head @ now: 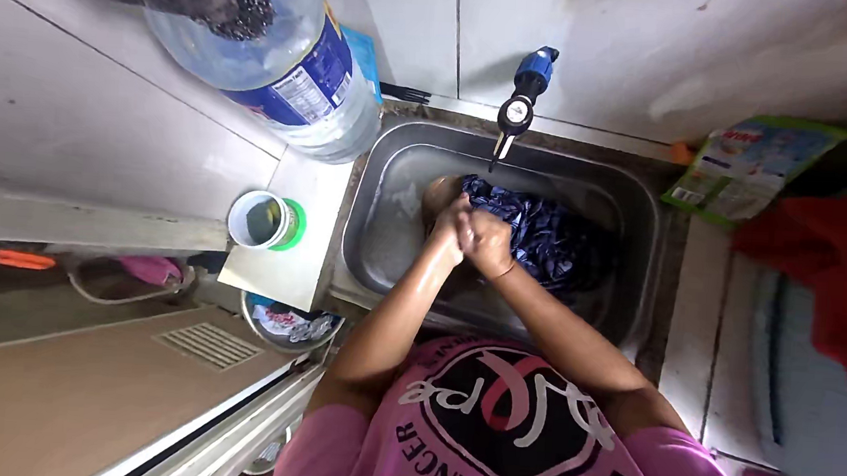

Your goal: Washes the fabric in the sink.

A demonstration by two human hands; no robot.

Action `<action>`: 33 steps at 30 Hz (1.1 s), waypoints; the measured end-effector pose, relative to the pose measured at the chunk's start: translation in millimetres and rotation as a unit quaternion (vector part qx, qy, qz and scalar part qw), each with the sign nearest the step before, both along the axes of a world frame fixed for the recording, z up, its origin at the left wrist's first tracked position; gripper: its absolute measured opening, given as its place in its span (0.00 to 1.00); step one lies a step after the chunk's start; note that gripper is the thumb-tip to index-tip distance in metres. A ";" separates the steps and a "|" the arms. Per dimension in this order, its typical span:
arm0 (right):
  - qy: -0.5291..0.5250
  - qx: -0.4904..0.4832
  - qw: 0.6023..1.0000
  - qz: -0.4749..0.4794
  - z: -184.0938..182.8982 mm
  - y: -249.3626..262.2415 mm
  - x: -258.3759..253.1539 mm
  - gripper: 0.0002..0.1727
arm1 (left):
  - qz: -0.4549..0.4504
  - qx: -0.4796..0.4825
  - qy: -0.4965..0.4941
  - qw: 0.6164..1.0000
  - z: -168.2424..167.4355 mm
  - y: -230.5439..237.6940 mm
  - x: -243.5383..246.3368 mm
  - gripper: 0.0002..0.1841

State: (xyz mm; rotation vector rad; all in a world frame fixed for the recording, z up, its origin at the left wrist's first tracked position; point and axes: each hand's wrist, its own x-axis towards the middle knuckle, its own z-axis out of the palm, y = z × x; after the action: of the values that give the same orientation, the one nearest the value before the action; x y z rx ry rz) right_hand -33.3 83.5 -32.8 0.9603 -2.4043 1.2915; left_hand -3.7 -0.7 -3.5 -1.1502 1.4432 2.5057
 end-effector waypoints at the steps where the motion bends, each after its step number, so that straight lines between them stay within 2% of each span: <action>1: -0.065 0.064 0.995 -0.037 -0.9 6.2 -15.3 0.22 | -0.040 0.017 -0.006 0.999 -1.0 -2.0 -2.3 0.20; 3: -0.227 0.176 0.957 -0.044 3.0 18.3 -49.7 0.23 | -0.072 0.055 -0.004 0.996 3.4 -2.9 -6.5 0.19; 5: -0.342 0.109 0.933 0.029 0.8 30.2 -67.1 0.25 | -0.107 0.060 0.022 0.992 11.4 -10.0 -8.5 0.18; 8: -0.452 -0.019 0.878 0.155 17.4 44.9 -57.6 0.29 | -0.145 0.019 0.077 0.986 8.0 -23.4 -10.2 0.17; 11: -0.495 -0.088 0.849 0.165 26.1 48.9 -50.0 0.12 | -0.192 -0.041 0.119 0.973 11.4 -32.0 -7.8 0.14; 13: -0.506 -0.112 0.840 0.159 29.1 53.6 -50.3 0.05 | -0.258 -0.110 0.150 0.948 13.8 -38.5 1.2 0.15; 15: -0.505 -0.150 0.838 0.139 35.3 56.4 -51.2 0.09 | -0.316 -0.160 0.146 0.924 12.1 -47.1 11.7 0.19; 16: -0.508 -0.174 0.834 0.124 38.7 57.0 -51.8 0.11 | -0.327 -0.152 0.144 0.921 9.5 -51.3 15.1 0.19; 19: -0.531 -0.221 0.815 0.068 44.7 53.4 -51.8 0.13 | -0.316 -0.056 0.174 0.931 -0.4 -63.4 22.5 0.16; 20: -0.546 -0.221 0.807 0.050 44.8 51.4 -50.0 0.12 | -0.311 -0.023 0.192 0.931 -4.7 -66.4 24.8 0.20; 22: -0.568 -0.192 0.800 0.029 42.2 49.7 -45.7 0.11 | -0.299 -0.011 0.222 0.928 -10.9 -67.5 27.3 0.35; 24: -0.567 -0.124 0.813 0.055 42.6 52.7 -41.5 0.09 | -0.287 -0.066 0.214 0.931 -7.4 -65.0 26.8 0.42; 26: -0.560 -0.062 0.820 0.102 42.4 55.0 -40.9 0.10 | -0.306 -0.190 0.195 0.912 -4.9 -61.9 23.8 0.44; 27: -0.559 -0.048 0.820 0.110 39.7 55.4 -40.7 0.11 | -0.316 -0.266 0.196 0.890 -8.0 -60.0 22.0 0.40; 29: -0.574 -0.067 0.810 0.097 31.0 55.6 -41.7 0.10 | -0.296 -0.387 0.204 0.849 -17.6 -54.1 19.2 0.22; 31: -0.612 -0.124 0.778 0.075 33.7 53.7 -46.5 0.08 | -0.282 -0.421 0.204 0.838 -23.4 -51.2 18.9 0.07; 33: -0.642 -0.173 0.743 0.076 39.6 54.4 -51.8 0.08 | -0.296 -0.398 0.199 0.845 -21.6 -48.5 19.4 0.08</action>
State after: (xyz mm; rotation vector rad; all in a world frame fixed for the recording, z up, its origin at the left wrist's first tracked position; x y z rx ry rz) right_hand -85.1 137.9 6.8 0.0065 -2.5922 3.0421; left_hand 15.7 -49.2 -25.0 -0.0650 2.5727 1.7604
